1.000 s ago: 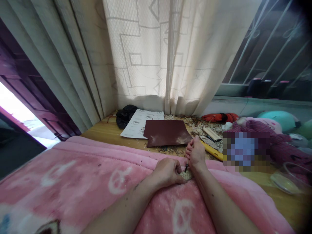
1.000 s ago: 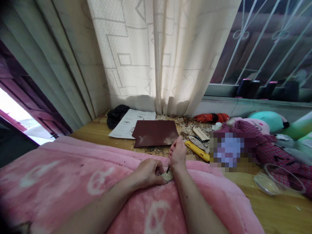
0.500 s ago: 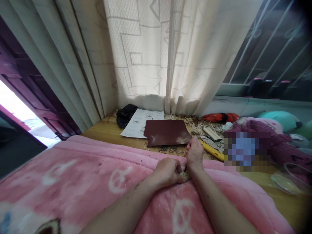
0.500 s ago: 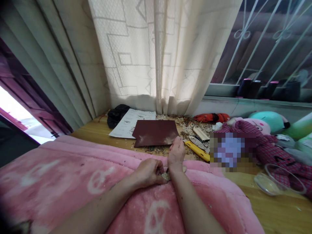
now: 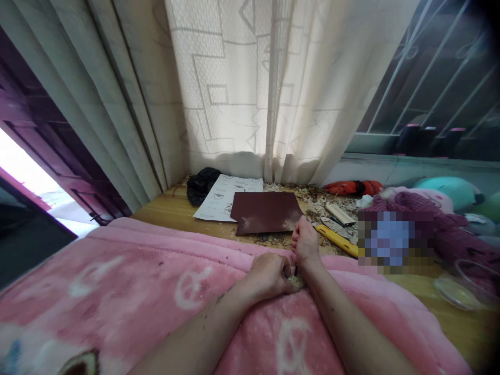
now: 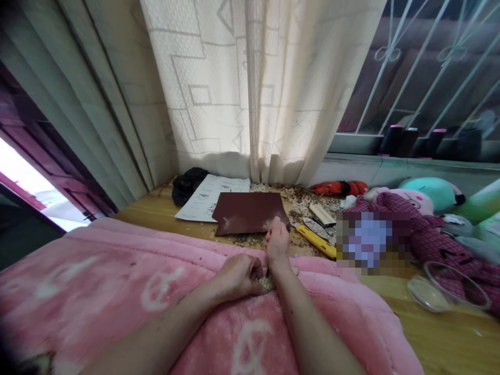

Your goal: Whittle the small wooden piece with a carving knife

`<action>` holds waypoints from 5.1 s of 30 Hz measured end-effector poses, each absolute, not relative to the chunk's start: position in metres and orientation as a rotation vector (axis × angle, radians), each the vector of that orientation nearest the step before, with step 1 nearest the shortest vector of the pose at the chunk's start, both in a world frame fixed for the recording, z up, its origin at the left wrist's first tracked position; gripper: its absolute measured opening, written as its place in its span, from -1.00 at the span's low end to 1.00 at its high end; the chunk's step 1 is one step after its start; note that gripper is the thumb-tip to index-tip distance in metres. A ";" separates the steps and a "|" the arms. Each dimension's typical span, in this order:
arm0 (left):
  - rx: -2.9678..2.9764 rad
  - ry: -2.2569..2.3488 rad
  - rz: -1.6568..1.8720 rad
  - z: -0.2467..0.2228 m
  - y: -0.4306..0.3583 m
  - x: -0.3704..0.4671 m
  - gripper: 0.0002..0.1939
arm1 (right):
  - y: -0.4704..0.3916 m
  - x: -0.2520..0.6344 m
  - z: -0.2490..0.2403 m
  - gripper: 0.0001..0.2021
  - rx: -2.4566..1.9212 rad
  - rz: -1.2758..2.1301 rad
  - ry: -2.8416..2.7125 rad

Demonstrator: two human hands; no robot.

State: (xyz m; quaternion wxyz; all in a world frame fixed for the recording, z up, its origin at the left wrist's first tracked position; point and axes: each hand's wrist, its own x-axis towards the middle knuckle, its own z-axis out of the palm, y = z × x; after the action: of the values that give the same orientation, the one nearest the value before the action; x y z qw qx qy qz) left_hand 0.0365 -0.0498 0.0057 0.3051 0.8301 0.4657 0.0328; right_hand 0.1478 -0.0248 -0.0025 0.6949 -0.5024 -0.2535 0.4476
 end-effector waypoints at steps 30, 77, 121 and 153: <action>2.238 1.170 0.060 0.012 -0.053 0.036 -0.77 | -0.023 0.151 -0.001 -0.67 -0.897 1.536 -0.489; 2.302 1.082 0.455 0.004 -0.051 0.038 -0.81 | -0.037 0.188 0.005 -0.70 -0.696 1.287 -0.172; 2.320 0.776 0.434 -0.003 -0.036 0.025 -0.82 | -0.036 0.176 0.000 -0.67 -0.714 1.151 -0.237; 2.289 0.867 0.391 -0.004 -0.037 0.025 -0.75 | -0.045 0.156 0.010 -0.65 -0.847 0.855 -0.532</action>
State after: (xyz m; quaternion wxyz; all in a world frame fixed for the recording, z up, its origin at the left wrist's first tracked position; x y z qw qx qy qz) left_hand 0.0251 -0.0366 -0.0040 0.3256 0.8731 0.3307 0.1493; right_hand 0.1557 -0.0450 0.0099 0.7913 -0.3936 -0.2473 0.3972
